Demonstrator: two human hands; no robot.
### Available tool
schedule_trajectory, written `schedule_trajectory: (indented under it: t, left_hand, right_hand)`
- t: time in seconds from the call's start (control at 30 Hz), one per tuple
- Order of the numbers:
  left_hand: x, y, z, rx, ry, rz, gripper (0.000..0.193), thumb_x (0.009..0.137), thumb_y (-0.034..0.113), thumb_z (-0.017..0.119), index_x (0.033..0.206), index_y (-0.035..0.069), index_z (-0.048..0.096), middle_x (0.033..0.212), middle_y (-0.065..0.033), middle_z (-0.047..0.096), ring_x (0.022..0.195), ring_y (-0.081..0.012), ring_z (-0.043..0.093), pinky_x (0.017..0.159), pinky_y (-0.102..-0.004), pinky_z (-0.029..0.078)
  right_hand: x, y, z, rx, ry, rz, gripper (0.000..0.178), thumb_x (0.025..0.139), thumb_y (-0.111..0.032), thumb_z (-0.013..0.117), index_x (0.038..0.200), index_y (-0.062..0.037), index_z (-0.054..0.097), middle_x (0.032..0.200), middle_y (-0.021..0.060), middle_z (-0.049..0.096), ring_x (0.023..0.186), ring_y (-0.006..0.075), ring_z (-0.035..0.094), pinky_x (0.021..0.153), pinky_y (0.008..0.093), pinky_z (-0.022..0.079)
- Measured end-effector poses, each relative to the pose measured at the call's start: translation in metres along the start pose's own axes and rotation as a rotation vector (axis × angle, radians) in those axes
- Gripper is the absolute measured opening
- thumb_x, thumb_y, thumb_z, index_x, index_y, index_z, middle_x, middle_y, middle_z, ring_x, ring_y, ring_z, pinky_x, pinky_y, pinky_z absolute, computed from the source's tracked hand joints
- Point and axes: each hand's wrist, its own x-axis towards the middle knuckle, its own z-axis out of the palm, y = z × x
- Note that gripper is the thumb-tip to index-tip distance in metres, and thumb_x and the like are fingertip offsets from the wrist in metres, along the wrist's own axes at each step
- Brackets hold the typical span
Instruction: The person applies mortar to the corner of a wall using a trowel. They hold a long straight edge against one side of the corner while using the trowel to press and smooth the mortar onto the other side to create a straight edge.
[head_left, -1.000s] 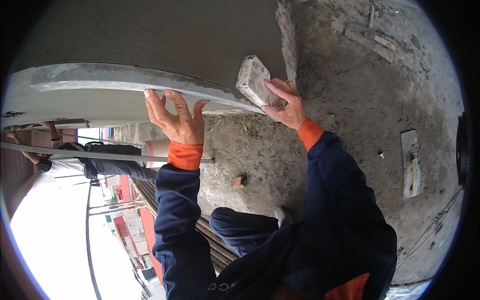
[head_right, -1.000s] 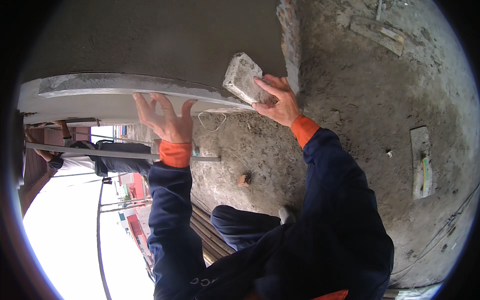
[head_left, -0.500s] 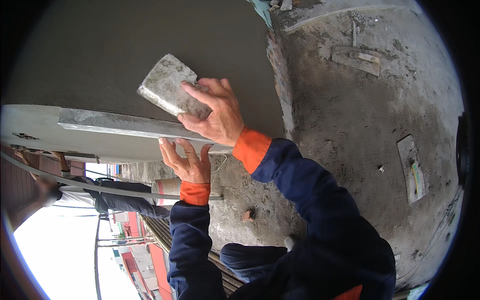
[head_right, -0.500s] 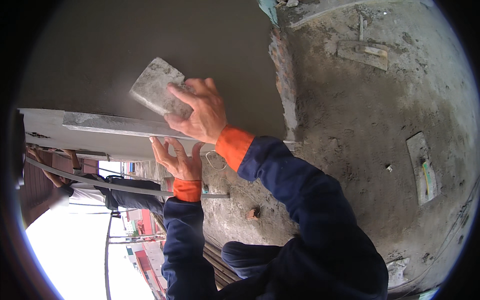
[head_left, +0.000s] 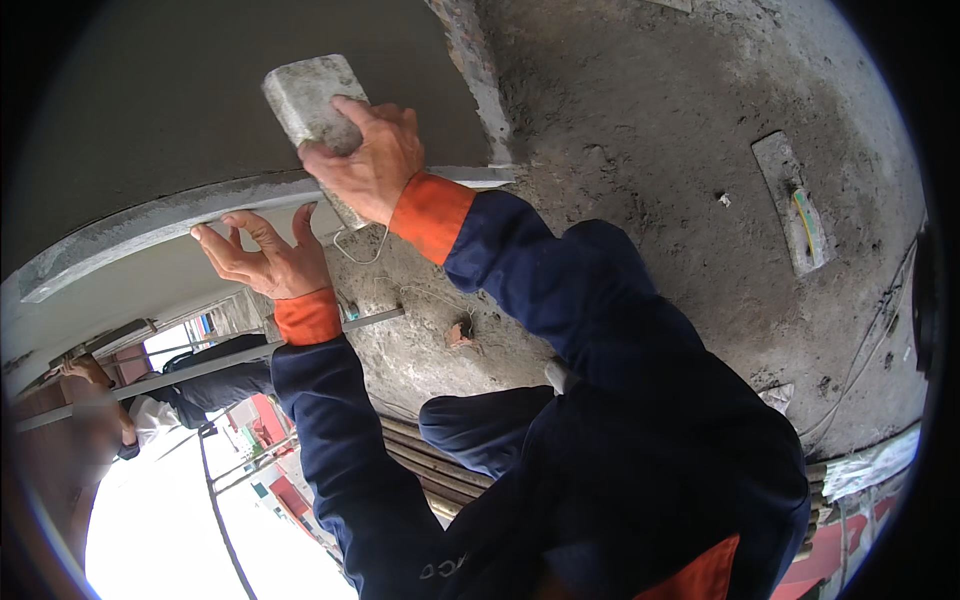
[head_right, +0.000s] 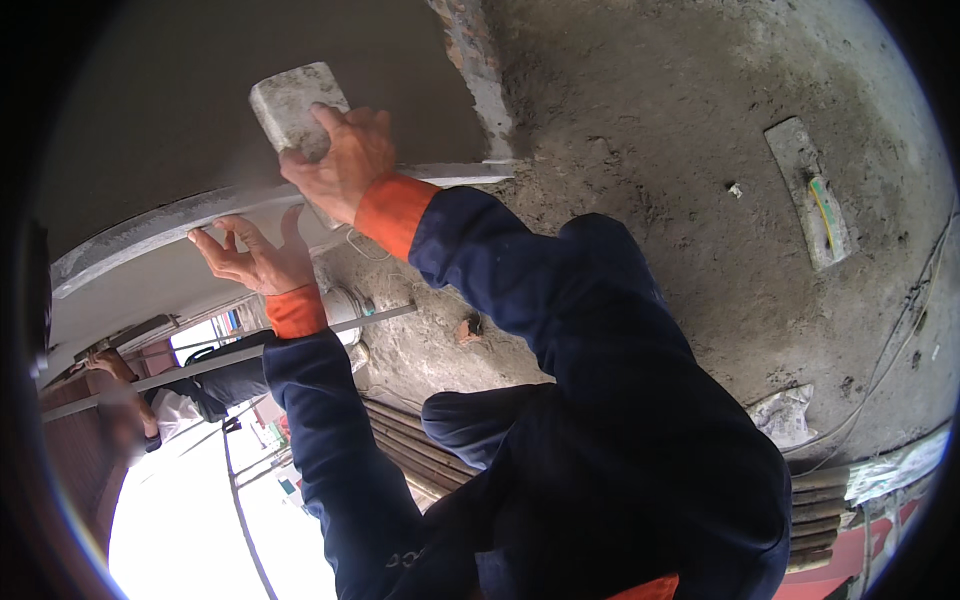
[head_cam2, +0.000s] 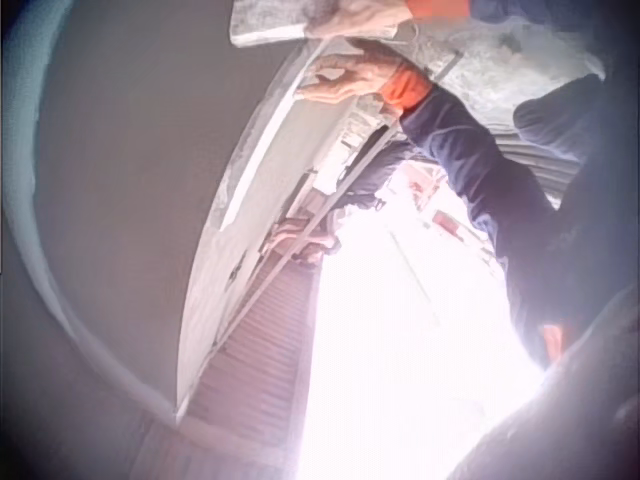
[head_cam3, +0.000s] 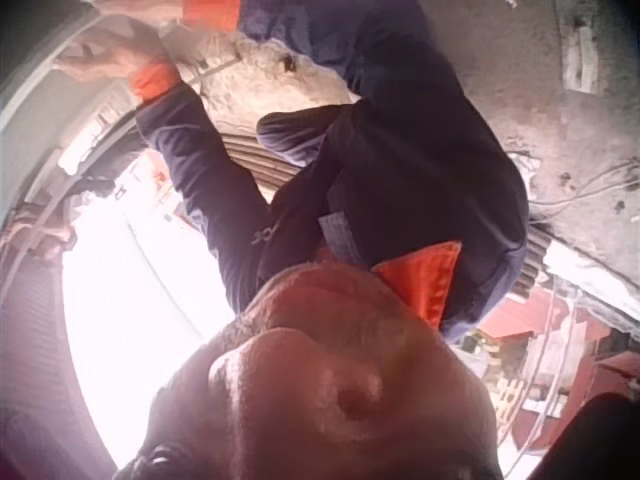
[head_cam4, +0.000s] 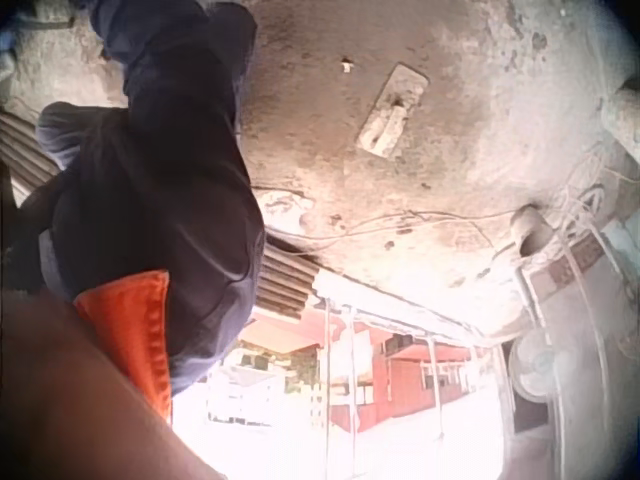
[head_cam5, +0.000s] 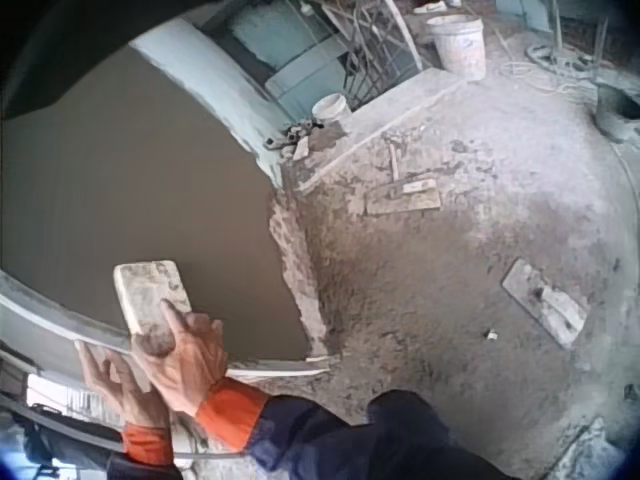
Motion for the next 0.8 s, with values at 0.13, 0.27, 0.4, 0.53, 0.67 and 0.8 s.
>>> schedule_trajectory:
  t: [0.13, 0.27, 0.4, 0.53, 0.67, 0.8]
  left_hand:
    - [0.045, 0.085, -0.019, -0.611, 0.164, -1.087, 0.082, 0.079, 0.032, 0.081, 0.147, 0.01, 0.042, 0.153, -0.0175, 0.029, 0.138, -0.0337, 0.036, 0.103, -0.0465, 0.046]
    - [-0.004, -0.002, 0.004, -0.388, 0.043, -0.269, 0.096, 0.071, 0.036, 0.089, 0.149, 0.011, 0.039, 0.154, -0.0193, 0.027, 0.138, -0.0372, 0.036, 0.099, -0.0445, 0.049]
    - [-0.001, -0.001, -0.007, -0.032, 0.028, -0.012, 0.103, 0.065, 0.03, 0.095, 0.151, 0.013, 0.04, 0.152, -0.0228, 0.024, 0.136, -0.0432, 0.034, 0.096, -0.0414, 0.053]
    - [0.002, 0.001, -0.003, -0.028, 0.014, -0.012, 0.103, 0.064, 0.031, 0.095, 0.15, 0.014, 0.041, 0.151, -0.0234, 0.024, 0.136, -0.0426, 0.034, 0.095, -0.0404, 0.054]
    - [-0.003, -0.008, 0.005, 0.0, 0.039, 0.043, 0.103, 0.061, 0.039, 0.095, 0.147, 0.011, 0.046, 0.153, -0.0233, 0.022, 0.132, -0.038, 0.039, 0.095, -0.0396, 0.052]
    - [-0.002, -0.005, -0.002, 0.045, 0.028, 0.021, 0.099, 0.059, 0.04, 0.096, 0.141, 0.007, 0.052, 0.152, -0.0235, 0.024, 0.129, -0.0355, 0.041, 0.097, -0.0391, 0.051]
  right_hand:
    - [-0.061, -0.058, 0.01, 0.22, -0.02, -0.412, 0.066, 0.064, -0.039, 0.082, 0.123, -0.0114, 0.068, 0.108, 0.0184, 0.056, 0.103, 0.034, 0.05, 0.088, 0.0471, 0.049]
    - [-0.059, -0.008, -0.034, 0.155, -0.067, -0.429, 0.074, 0.065, -0.038, 0.087, 0.129, -0.0099, 0.063, 0.113, 0.0147, 0.059, 0.106, 0.0312, 0.055, 0.084, 0.044, 0.05]
    - [-0.013, 0.125, -0.087, 0.34, -0.098, 0.28, 0.072, 0.079, -0.036, 0.079, 0.136, 0.0016, 0.055, 0.104, 0.0176, 0.072, 0.09, 0.0202, 0.071, 0.08, 0.034, 0.057]
    - [0.004, 0.167, -0.078, 0.126, -0.144, 0.373, 0.079, 0.077, -0.046, 0.078, 0.137, 0.0007, 0.055, 0.102, 0.0161, 0.072, 0.089, 0.0243, 0.071, 0.081, 0.0336, 0.057]
    - [-0.021, 0.154, -0.045, -0.099, -0.17, 0.025, 0.074, 0.075, -0.042, 0.084, 0.136, -0.0076, 0.06, 0.108, 0.0161, 0.07, 0.094, 0.0253, 0.068, 0.083, 0.0388, 0.055]
    - [-0.043, 0.153, -0.103, -0.147, -0.17, -0.086, 0.068, 0.077, -0.039, 0.084, 0.135, -0.013, 0.061, 0.105, 0.0102, 0.066, 0.092, 0.0179, 0.063, 0.078, 0.0311, 0.053]
